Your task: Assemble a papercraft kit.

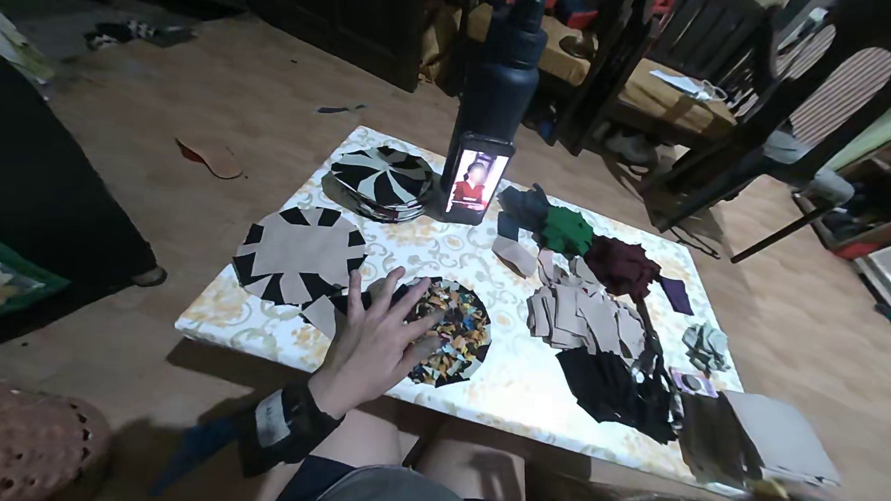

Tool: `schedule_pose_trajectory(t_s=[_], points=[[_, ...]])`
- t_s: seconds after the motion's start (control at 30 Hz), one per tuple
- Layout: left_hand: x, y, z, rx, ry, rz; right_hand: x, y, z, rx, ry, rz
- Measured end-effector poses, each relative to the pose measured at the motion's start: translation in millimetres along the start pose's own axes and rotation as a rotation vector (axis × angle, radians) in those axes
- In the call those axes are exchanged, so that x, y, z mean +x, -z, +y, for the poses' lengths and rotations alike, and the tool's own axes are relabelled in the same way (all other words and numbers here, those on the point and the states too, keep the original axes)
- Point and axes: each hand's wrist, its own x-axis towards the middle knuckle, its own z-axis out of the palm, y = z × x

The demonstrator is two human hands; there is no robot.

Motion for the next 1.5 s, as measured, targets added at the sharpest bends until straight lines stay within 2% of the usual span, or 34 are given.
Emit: schedule_pose_trajectory(t_s=[0.13,0.27,0.4,0.47,0.53,0.73,0.83,0.93,1.1,1.2,1.37,1.5], points=[[-1,1,-2,-0.032,0.033,0.078,53,-78,19,0.042,0.1,-0.153],[-5,5,-8,-0.161,0.16,0.208,83,-164,39,0.052,0.142,-0.316],[-6,5,-11,-0.217,0.233,0.224,92,-216,63,-0.241,0.243,-0.442],[-7,4,-12,-0.209,0.232,0.214,89,-227,66,-0.426,0.234,-0.515],[-8,3,-12,-0.213,0.224,0.218,87,-225,65,-0.496,0.24,-0.509],[-9,4,-13,-0.28,0.233,0.279,86,-205,60,-0.476,0.275,-0.351],[-11,3,-16,-0.346,0.263,0.33,72,-216,62,-0.534,0.316,-0.451],[-14,1,-21,-0.485,0.284,0.416,64,-223,69,-0.604,0.325,-0.529],[-12,-2,-26,-0.909,0.319,0.618,75,-228,57,-0.464,0.3,-0.46],[-9,-1,-27,-1.059,0.375,0.697,87,-245,47,-0.45,0.311,-0.528],[-2,-1,-26,-1.027,0.471,0.658,104,-286,58,-0.604,0.395,-0.661],[-3,3,-22,-0.966,0.532,0.595,102,-291,74,-0.674,0.387,-0.763]])
